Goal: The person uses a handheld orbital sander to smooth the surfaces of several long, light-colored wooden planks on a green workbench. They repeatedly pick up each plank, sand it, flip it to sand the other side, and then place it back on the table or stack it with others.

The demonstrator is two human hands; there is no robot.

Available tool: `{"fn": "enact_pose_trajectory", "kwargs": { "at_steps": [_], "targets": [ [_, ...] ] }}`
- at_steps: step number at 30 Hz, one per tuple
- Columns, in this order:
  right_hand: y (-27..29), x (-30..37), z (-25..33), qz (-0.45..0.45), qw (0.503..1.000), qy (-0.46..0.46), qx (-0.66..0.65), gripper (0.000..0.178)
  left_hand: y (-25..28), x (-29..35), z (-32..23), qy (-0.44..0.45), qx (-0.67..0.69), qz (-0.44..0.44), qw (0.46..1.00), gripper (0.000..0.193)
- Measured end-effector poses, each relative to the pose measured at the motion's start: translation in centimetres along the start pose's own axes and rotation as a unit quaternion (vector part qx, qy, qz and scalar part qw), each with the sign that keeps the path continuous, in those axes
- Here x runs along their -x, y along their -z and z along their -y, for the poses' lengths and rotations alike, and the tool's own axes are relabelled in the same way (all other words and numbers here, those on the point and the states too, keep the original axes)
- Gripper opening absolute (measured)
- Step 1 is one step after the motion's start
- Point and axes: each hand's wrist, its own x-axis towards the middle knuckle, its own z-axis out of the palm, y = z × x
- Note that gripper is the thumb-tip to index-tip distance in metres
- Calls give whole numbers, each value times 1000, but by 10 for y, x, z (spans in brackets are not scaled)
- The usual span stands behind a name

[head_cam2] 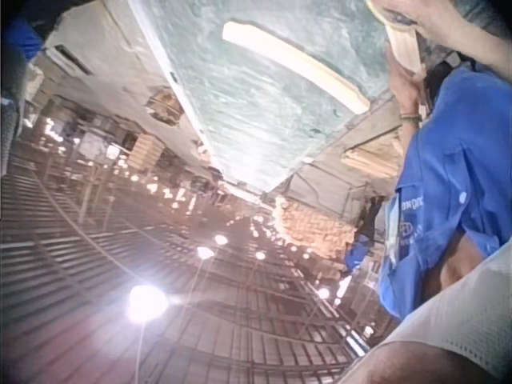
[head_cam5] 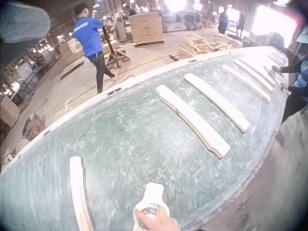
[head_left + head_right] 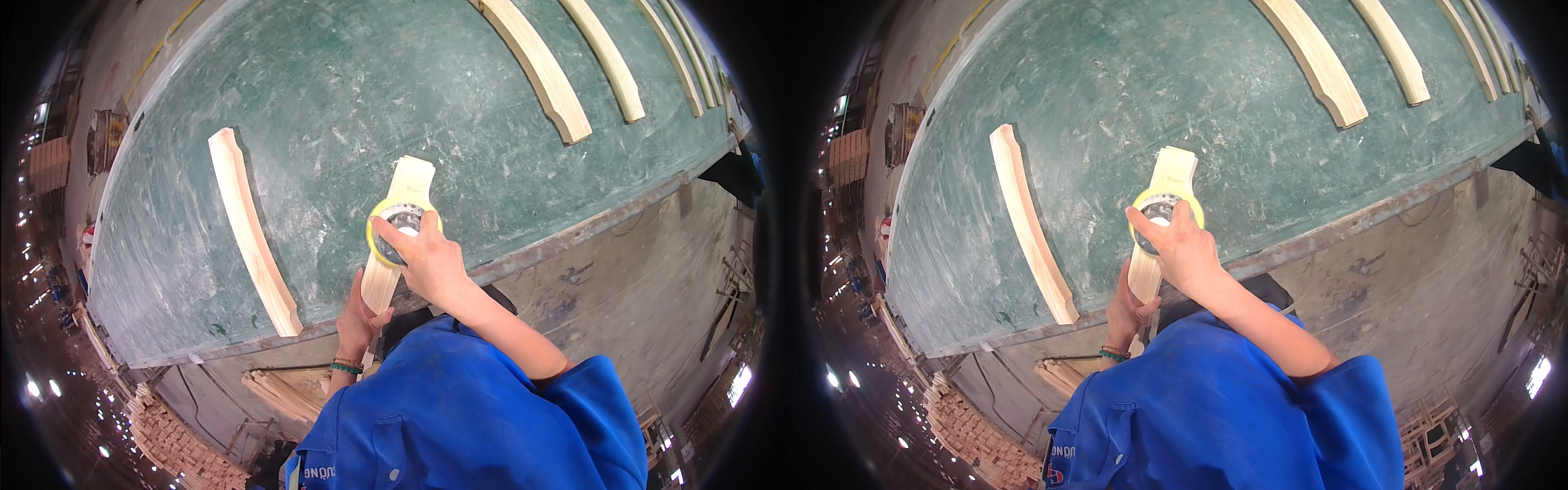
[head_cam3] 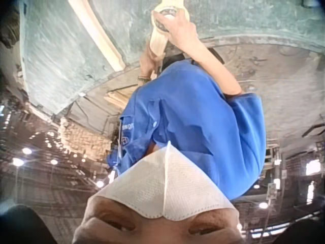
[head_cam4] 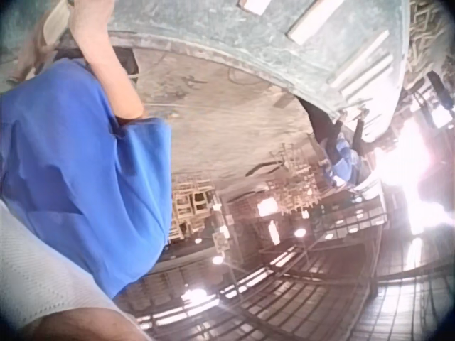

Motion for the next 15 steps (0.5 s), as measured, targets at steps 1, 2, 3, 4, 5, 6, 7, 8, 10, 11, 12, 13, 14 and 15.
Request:
{"fn": "enact_pose_trajectory", "kwargs": {
  "at_steps": [1,2,3,4,5,6,7,8,10,11,12,13,14,15],
  "targets": [
    [2,-3,0,0,1000,-12,-2,71,0,0,-2,8,-5,0,1000,107],
    [7,-9,0,1,1000,-25,-5,71,1,-1,-3,7,-6,0,1000,107],
    [9,-12,0,1,999,-36,-7,71,1,-2,-2,6,-8,-2,1000,107],
    [9,-12,0,-4,999,-34,-6,71,0,-2,-2,6,-9,-3,1000,107],
    [8,-11,-2,-8,999,-31,-5,70,0,0,-1,10,-8,-4,1000,107],
    [8,-11,-3,-14,999,-30,-3,70,-2,0,0,13,-6,-3,1000,107],
    [7,-9,-4,-18,1000,-18,-2,69,-3,1,0,16,-4,-3,1000,107],
    [6,-5,-4,-22,1000,-7,-1,69,-3,0,2,7,0,-7,1000,107],
    [7,-5,-6,-26,1000,-5,4,69,-2,-1,5,-10,7,-14,1000,107],
    [11,-9,-5,-25,1000,-14,8,68,-3,0,4,-10,-2,-16,1000,107],
    [13,-11,-5,-23,999,-23,12,68,-4,-1,4,-9,-11,-18,1000,107],
    [11,-9,-6,-22,1000,-16,14,68,-3,-2,3,-11,-20,-21,999,106],
    [9,-7,-8,-22,1000,-10,15,68,-3,-1,3,-9,-26,-21,999,106],
    [7,-5,-10,-21,1000,-4,18,68,-3,-1,3,-7,-31,-20,999,107]
  ]
}}
